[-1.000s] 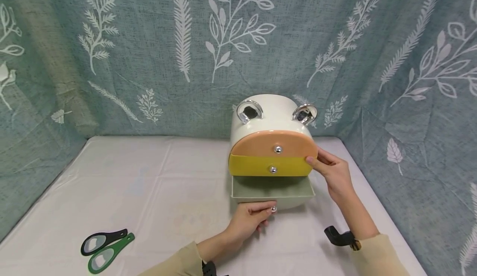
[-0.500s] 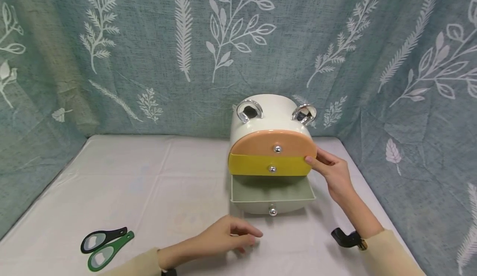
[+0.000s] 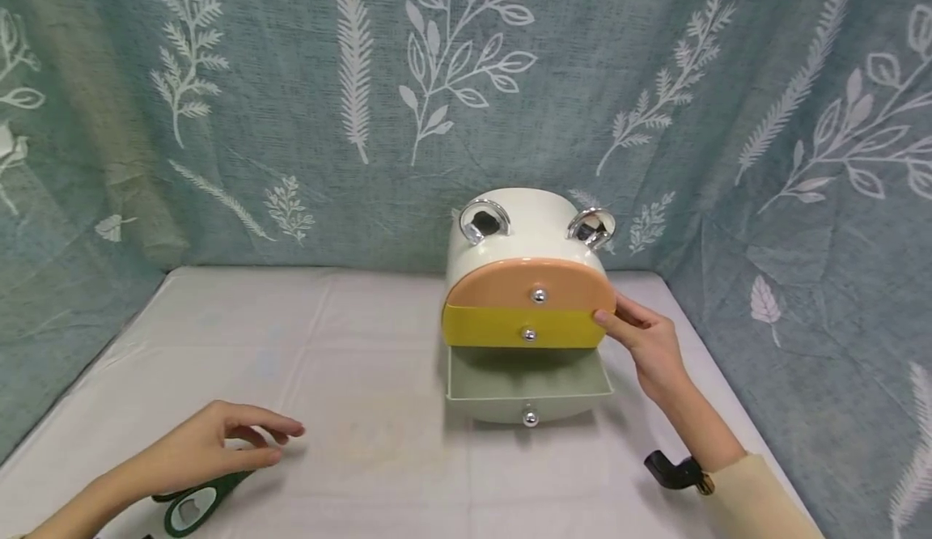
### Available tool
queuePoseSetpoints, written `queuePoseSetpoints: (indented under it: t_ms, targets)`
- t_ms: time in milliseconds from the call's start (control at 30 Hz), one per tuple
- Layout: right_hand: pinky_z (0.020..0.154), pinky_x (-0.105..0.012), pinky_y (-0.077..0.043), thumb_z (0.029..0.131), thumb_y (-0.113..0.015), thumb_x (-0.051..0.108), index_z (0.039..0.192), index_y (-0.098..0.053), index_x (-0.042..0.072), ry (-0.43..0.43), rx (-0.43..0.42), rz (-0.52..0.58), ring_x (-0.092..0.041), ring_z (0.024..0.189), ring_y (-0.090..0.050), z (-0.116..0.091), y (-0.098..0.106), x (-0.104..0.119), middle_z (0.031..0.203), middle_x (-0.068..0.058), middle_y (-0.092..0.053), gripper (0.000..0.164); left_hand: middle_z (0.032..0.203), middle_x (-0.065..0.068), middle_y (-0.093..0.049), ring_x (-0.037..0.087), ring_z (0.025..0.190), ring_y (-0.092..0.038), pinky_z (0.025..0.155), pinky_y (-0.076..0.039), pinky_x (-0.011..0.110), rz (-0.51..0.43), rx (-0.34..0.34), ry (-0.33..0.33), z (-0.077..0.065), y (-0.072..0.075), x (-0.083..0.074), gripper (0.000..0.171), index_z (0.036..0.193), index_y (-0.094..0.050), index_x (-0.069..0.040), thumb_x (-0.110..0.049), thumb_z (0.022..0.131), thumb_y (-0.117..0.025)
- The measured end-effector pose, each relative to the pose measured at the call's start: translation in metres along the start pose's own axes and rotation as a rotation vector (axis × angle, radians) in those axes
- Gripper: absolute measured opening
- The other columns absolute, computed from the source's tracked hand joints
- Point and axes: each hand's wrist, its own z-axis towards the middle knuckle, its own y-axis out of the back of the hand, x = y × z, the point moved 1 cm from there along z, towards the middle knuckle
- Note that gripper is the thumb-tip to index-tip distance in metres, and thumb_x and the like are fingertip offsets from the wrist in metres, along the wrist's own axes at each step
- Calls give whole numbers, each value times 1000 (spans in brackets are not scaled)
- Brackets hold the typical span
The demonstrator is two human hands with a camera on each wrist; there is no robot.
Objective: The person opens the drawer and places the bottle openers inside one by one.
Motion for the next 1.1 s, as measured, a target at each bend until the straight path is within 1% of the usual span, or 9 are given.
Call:
queuePoseSetpoints:
  t_ms: [100,167,300,367,600,733,833,967,1100]
  targets:
    - [90,-27,-50,90,-73,8,132,-64,8,-4,-14,8,-13,103,-66,0,1,1,117,1,-68,43,120,16,-66,25,101,-65,80,-55,32,-22,0,20,-20,20,16,34,126,-65,1,-10,94,-68]
    - [91,-27,-50,90,-73,9,133,-63,8,-5,-23,-2,-13,104,-65,-1,1,1,118,1,-68,44,121,17,-65,23,102,-65,81,-55,31,-51,5,41,-29,29,25,35,127,-63,2,-7,94,-67]
    - [92,-27,-50,90,-73,10,133,-63,8,-14,-19,2,-13,106,-65,1,0,3,119,1,-67,45,121,17,-65,18,104,-64,82,-55,30,-86,38,85,-40,35,39,38,128,-62,4,-7,92,-69]
    - [91,-27,-50,90,-74,9,133,-63,8,-21,-13,15,-13,105,-65,1,0,2,118,0,-68,44,120,17,-65,16,105,-64,84,-54,29,-68,49,90,-42,36,43,40,127,-62,4,-9,90,-71]
    - [90,-27,-50,90,-73,8,130,-66,10,-29,-17,45,-13,103,-66,2,-1,0,117,1,-68,41,116,10,-67,11,100,-64,80,-54,27,37,26,115,-41,36,49,38,122,-66,1,-11,87,-76]
    - [91,-27,-50,89,-74,9,131,-65,10,-33,-21,44,-13,104,-66,0,-2,-1,117,1,-68,43,112,12,-68,13,94,-64,77,-55,28,45,7,114,-41,35,50,35,119,-66,3,-7,86,-75]
    - [91,-27,-50,90,-73,9,133,-63,8,-33,-20,36,-12,104,-65,-1,-2,-2,117,2,-68,45,111,12,-68,13,93,-65,76,-55,28,57,-14,132,-39,34,49,34,118,-67,2,-8,86,-75]
    - [91,-26,-50,90,-74,10,136,-60,7,-29,-21,20,-12,105,-65,-1,-2,-2,118,2,-68,48,110,10,-68,13,92,-66,76,-55,28,82,-42,172,-29,31,45,32,115,-68,-2,-11,86,-77]
    - [91,-26,-50,90,-73,10,136,-60,6,-26,-16,24,-12,105,-65,0,-2,-1,118,2,-68,48,108,8,-69,14,93,-66,77,-55,28,90,-43,176,-16,27,43,30,113,-69,-4,-11,85,-78]
